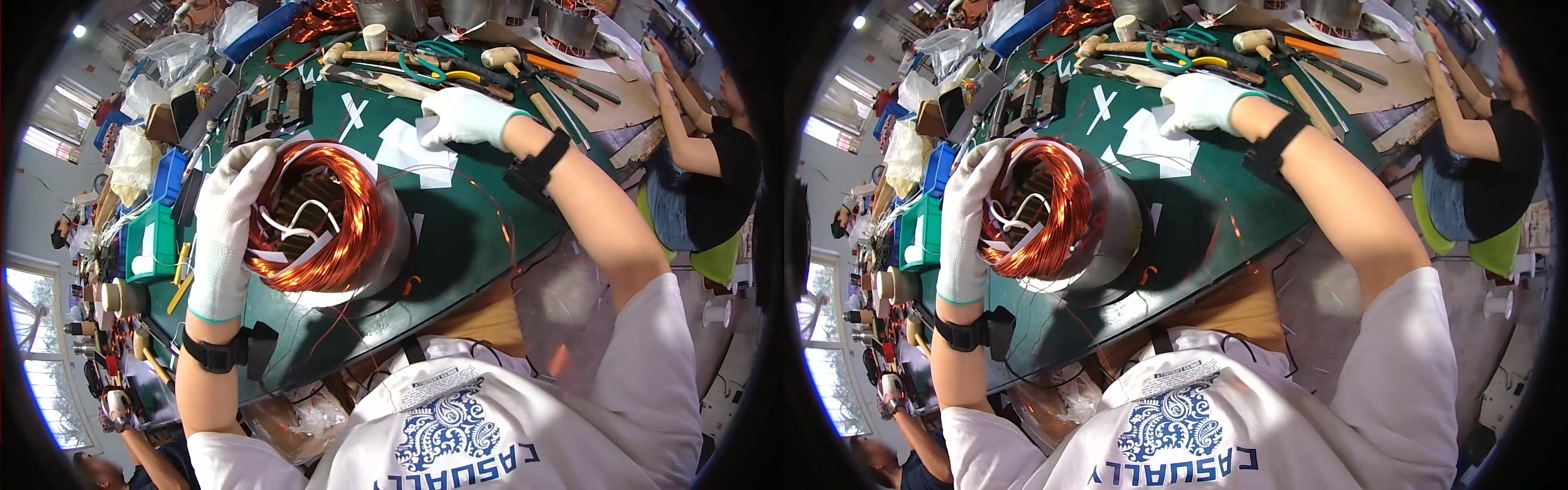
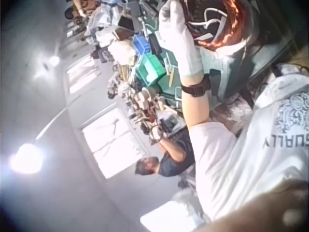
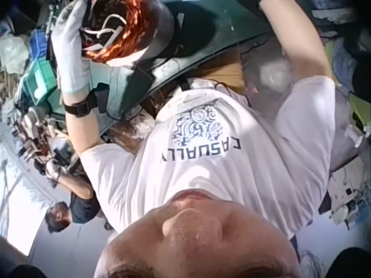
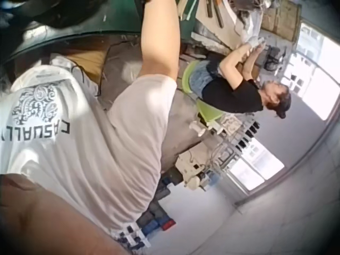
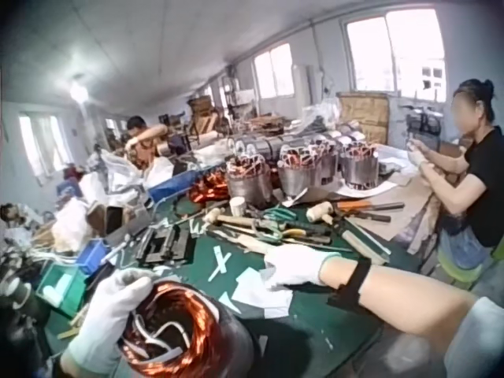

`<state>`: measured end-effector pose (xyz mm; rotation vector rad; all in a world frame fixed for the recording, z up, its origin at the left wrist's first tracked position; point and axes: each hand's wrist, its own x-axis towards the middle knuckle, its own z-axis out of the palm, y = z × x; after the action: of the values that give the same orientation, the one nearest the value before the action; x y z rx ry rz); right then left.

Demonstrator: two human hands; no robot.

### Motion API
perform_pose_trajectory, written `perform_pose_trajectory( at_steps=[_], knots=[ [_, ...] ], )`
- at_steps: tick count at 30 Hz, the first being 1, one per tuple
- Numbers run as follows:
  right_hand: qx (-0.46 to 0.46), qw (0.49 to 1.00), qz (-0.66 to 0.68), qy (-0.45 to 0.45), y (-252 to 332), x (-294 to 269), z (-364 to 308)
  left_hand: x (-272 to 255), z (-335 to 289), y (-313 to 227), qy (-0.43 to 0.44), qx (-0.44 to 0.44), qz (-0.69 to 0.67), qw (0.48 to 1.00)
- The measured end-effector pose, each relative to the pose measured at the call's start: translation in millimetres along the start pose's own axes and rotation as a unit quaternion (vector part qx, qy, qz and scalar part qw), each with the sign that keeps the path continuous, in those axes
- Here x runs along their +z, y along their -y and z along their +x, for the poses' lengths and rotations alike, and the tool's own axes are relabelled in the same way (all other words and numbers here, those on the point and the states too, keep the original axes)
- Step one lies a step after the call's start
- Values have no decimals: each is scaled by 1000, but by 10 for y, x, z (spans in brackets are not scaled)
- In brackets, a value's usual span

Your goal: Winding copper coils and forming them into a motor stator using a hammer and wooden block.

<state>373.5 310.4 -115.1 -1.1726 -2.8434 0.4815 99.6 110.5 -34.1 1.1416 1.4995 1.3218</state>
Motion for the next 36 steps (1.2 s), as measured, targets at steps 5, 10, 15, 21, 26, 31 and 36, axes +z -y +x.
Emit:
perform_pose_trajectory(
  at_steps=[5,10,15,21,26,31,36],
  knots=[
    [51,863,497,-70,-125,-161,-455,-2,26,64,-25,14,-21,999],
    [35,821,529,-214,201,-481,-977,-222,-64,-15,14,87,79,993],
    [-25,774,503,-385,113,-919,-1911,-19,-804,-302,-67,380,419,822],
    [-73,817,339,-460,809,-704,-2445,237,-1424,-166,33,382,610,693],
    [-28,807,511,-295,1505,-598,-2206,459,-1472,-5,31,339,599,725],
    [-93,847,483,-200,1453,-560,-2152,573,-1448,68,10,303,696,651],
    [-161,768,589,-191,1493,-494,-2003,792,-1858,-42,168,154,570,789]
  ],
)
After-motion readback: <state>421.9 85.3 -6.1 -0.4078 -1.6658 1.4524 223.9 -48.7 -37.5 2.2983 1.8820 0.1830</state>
